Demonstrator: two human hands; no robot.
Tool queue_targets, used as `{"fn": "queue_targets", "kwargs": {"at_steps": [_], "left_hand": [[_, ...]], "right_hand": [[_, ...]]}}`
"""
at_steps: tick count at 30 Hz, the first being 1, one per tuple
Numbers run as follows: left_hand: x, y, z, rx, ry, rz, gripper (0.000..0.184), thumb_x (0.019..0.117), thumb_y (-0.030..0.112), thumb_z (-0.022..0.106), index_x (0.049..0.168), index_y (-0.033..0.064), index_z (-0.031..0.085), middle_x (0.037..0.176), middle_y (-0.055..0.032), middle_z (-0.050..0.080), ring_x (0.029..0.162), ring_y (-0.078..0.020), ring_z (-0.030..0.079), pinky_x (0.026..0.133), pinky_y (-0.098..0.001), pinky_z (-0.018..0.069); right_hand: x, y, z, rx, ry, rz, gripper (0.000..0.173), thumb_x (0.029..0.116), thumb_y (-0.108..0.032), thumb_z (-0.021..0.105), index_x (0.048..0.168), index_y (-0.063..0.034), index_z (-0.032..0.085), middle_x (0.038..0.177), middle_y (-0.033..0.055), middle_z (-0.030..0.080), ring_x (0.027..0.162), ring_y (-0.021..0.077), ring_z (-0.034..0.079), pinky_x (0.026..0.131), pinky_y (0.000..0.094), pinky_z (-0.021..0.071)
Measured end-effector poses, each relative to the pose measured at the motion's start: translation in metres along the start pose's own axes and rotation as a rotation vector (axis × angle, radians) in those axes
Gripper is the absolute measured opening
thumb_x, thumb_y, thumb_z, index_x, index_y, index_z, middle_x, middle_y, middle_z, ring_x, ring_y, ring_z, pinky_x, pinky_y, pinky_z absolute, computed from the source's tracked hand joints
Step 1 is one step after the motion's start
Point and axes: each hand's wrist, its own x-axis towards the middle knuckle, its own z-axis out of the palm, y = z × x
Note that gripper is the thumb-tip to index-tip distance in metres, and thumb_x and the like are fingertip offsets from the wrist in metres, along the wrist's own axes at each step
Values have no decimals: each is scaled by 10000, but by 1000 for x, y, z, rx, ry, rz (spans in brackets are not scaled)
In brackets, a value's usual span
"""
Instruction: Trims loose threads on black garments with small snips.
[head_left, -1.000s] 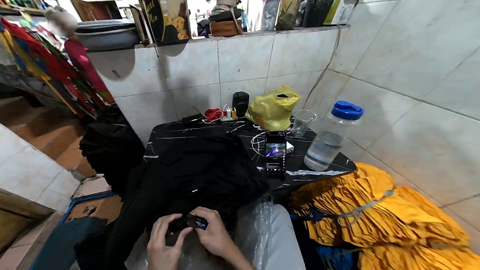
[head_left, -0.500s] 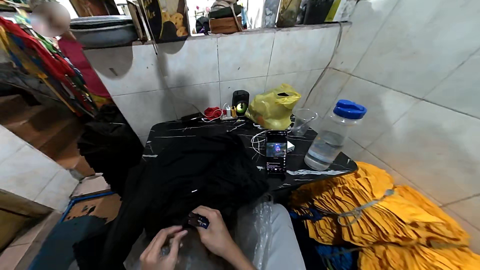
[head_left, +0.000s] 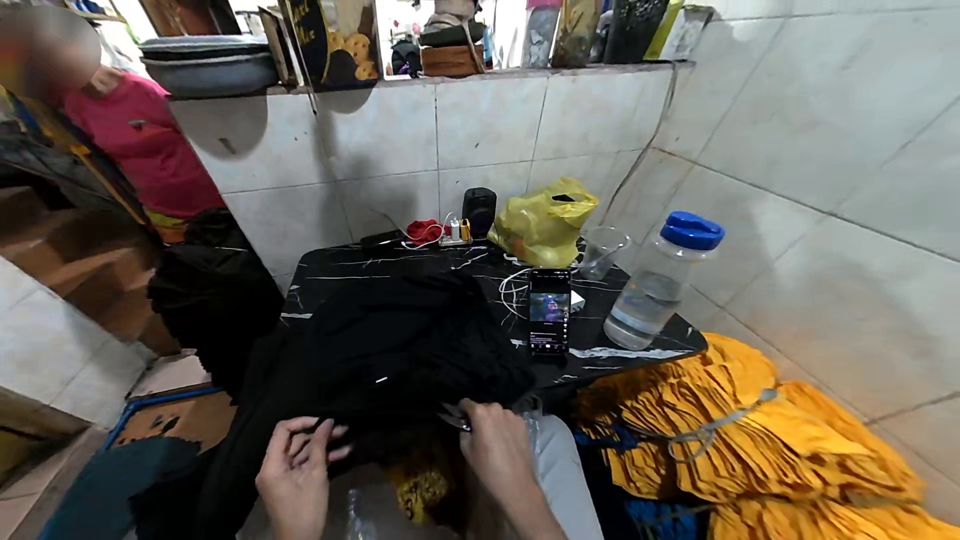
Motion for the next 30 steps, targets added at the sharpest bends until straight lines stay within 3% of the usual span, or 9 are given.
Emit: {"fn": "queue_targets", "kwargs": {"at_steps": [3, 6, 8, 12, 17, 21, 23, 26, 30], "left_hand": [[9, -19, 20, 146, -111, 255, 187, 950, 88, 655, 1065, -14, 548, 1168, -121, 689, 1100, -194, 684, 929, -351, 593], [18, -29, 33, 420, -247, 397, 175, 989, 220, 592, 1048, 83, 683, 1368, -99, 627, 1274, -276, 577, 1070, -460, 465], [23, -34, 38, 555, -305, 460, 226, 1015, 271, 546, 1141, 174, 707, 1426, -10, 601, 1296, -265, 550, 1091, -495, 407], [24, -37, 48, 774, -331, 507, 336, 990, 241, 575, 1277, 365, 699, 1513, -29, 523, 1255, -385, 536, 976, -584, 444], [28, -35, 63, 983, -297, 442, 521, 995, 310, 615, 1419, 594, 513, 1619, -109, 363, 1211, -457, 531, 872, -603, 463], [35, -35, 69, 993, -282, 427, 398, 1019, 438, 555, 1396, 565, 559, 1602, -132, 378, 1192, -443, 526, 883, -599, 431], [35, -34, 73, 1021, -277, 430, 401, 1016, 425, 568, 1406, 518, 575, 1565, -138, 426, 1165, -436, 542, 880, -598, 425], [34, -35, 83, 990, -292, 509, 486, 971, 218, 648, 1432, 364, 607, 1454, -104, 542, 1100, -392, 584, 868, -594, 437], [35, -49, 95, 742, -406, 724, 673, 779, -98, 687, 1315, 308, 661, 1289, 13, 680, 1136, -292, 630, 916, -575, 438]], "right_hand": [[6, 12, -11, 137, 151, -42, 282, 902, -235, 652, 1161, -144, 717, 903, 101, 743, 874, 310, 725, 766, 521, 560], [29, 15, 16, 429, 525, -192, 412, 843, -199, 772, 1229, -123, 650, 928, 54, 738, 805, 233, 725, 728, 456, 605], [43, 11, 34, 489, 618, -270, 493, 792, -147, 797, 1243, -98, 605, 1076, 68, 728, 803, 222, 727, 689, 441, 613], [57, 3, 58, 248, 416, -279, 467, 892, -531, 729, 1188, -169, 737, 1527, 141, 507, 677, 215, 705, 626, 414, 599], [46, -7, 36, 122, 218, -128, 432, 885, -228, 694, 1315, -189, 680, 1632, 109, 365, 741, 237, 713, 701, 427, 598], [40, 4, 30, 84, 420, -61, 436, 792, -71, 758, 1225, -88, 708, 1388, 188, 571, 664, 292, 704, 610, 464, 608], [37, 13, 22, 40, 371, 43, 444, 845, -185, 758, 1270, -80, 683, 1329, 185, 612, 762, 319, 718, 679, 485, 603], [26, 21, 5, -2, 172, 147, 435, 947, -341, 666, 1289, -72, 656, 1147, 161, 717, 980, 346, 716, 828, 529, 562], [18, 34, 17, 300, 226, -23, 275, 878, -99, 626, 1131, -84, 735, 933, 116, 743, 900, 287, 720, 813, 506, 569]]}}
